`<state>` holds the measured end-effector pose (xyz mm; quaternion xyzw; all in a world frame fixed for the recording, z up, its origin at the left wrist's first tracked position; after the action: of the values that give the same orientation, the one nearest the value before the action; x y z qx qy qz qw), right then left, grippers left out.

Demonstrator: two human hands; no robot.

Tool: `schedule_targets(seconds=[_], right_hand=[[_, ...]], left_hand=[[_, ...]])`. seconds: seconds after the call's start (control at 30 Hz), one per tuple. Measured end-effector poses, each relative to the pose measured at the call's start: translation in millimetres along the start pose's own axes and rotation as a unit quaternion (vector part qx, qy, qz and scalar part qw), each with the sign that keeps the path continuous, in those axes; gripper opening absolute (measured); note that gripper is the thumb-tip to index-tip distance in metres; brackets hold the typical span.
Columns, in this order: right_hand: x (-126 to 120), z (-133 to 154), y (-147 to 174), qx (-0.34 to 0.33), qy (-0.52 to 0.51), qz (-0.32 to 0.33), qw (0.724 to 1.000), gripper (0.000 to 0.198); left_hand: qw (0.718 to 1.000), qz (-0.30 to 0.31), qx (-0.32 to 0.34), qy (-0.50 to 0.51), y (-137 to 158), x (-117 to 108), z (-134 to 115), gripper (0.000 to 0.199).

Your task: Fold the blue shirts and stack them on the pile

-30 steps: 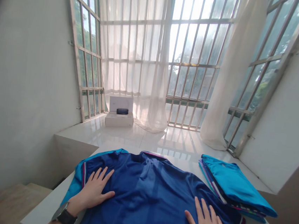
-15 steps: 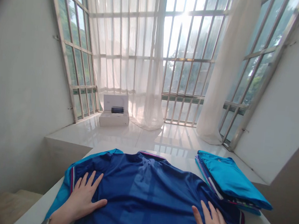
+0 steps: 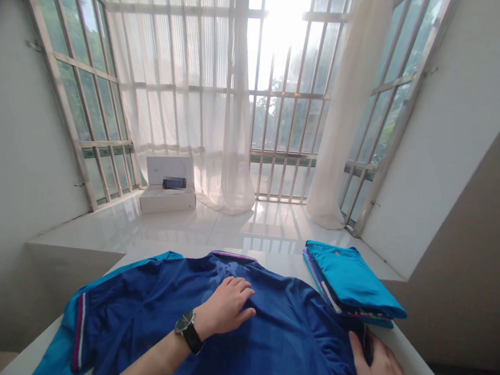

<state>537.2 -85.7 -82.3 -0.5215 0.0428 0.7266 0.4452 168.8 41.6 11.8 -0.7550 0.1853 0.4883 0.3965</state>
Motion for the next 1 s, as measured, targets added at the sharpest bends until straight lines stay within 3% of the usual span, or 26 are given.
schedule_targets(seconds=[0.17, 0.3, 0.5, 0.7, 0.87, 1.0], right_hand=[[-11.3, 0.2, 0.7, 0.019, 0.018, 0.042, 0.999, 0.077], [-18.1, 11.8, 3.2, -0.013, 0.052, 0.082, 0.995, 0.079], [-23.3, 29.4, 12.4, -0.004, 0.098, 0.094, 0.991, 0.075], [-22.5, 22.8, 23.6, -0.025, 0.039, 0.025, 0.999, 0.051], [-42.2, 34.7, 35.2, 0.044, -0.075, -0.026, 0.996, 0.049], [-67.3, 75.9, 29.7, 0.043, -0.191, -0.044, 0.980, 0.058]], left_hand=[[0.999, -0.026, -0.036, -0.004, -27.4, 52.2, 9.0, 0.046], [0.999, -0.030, -0.044, -0.008, -24.0, 71.3, 27.4, 0.053], [0.999, -0.018, -0.039, -0.007, -18.7, 74.8, 32.1, 0.062], [0.999, -0.019, -0.040, 0.005, -14.8, 68.4, 26.1, 0.066], [0.999, -0.007, -0.047, 0.009, -13.8, 66.1, 26.7, 0.069], [0.999, -0.003, -0.050, 0.020, -15.5, 65.2, 27.0, 0.068]])
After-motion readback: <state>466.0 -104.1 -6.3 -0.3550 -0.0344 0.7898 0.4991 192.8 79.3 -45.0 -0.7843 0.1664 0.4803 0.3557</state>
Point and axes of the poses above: each hand's wrist, its own y-axis away from the middle knuckle, its own x-axis out of the palm, z = x × y, the point moved 2 cm from there along -y, towards the middle knuckle, and after that the axes turned 13 degrees about -z, right-handed, at the moved point
